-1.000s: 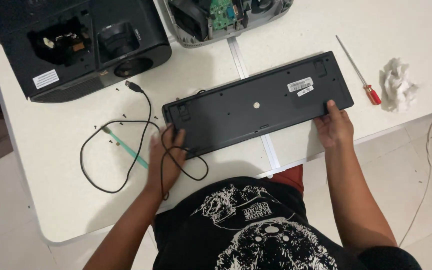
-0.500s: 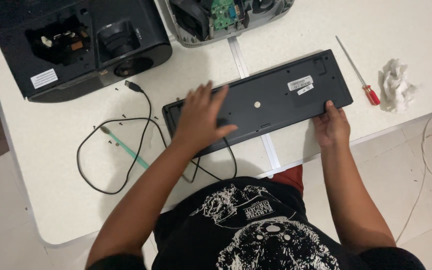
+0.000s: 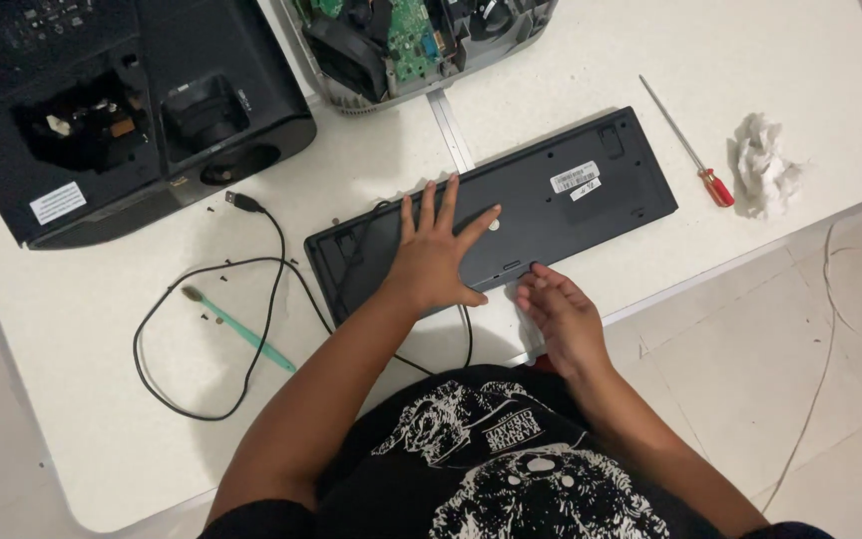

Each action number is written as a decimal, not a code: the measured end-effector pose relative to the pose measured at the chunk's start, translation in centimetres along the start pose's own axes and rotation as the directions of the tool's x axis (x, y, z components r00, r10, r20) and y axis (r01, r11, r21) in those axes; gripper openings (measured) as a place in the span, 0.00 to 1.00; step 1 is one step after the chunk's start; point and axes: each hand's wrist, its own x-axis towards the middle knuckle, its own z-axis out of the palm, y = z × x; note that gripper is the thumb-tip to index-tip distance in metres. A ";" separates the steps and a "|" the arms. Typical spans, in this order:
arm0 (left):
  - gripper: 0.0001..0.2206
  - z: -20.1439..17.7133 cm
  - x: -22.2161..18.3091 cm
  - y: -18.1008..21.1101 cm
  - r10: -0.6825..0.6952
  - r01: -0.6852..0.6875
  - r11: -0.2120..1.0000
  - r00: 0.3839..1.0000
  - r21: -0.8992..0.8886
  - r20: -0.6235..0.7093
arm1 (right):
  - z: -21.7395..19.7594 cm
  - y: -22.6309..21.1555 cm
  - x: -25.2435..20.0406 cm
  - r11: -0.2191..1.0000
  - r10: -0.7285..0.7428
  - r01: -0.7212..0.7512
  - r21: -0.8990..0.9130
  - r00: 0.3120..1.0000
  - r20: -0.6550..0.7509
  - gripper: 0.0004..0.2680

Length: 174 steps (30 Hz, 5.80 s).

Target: Disassembling and reassembling a computer keyboard casing on a workbench

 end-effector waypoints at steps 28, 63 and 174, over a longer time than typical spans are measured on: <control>0.57 0.5 0.2 -0.5 0.014 -0.014 1.000 1.000 0.022 0.020 | 0.5 -5.4 7.7 -0.279 -0.001 0.815 -0.507 0.528 0.849 0.09; 0.59 1.1 1.0 -0.9 0.024 -0.028 0.997 0.998 0.068 0.062 | -4.5 -22.0 23.1 -0.417 0.047 0.761 -0.497 0.564 0.824 0.13; 0.23 0.2 -5.4 -2.9 0.310 -0.145 0.877 0.898 0.457 -0.311 | 4.4 -14.5 3.7 -0.445 -0.256 0.874 -0.194 0.084 0.963 0.16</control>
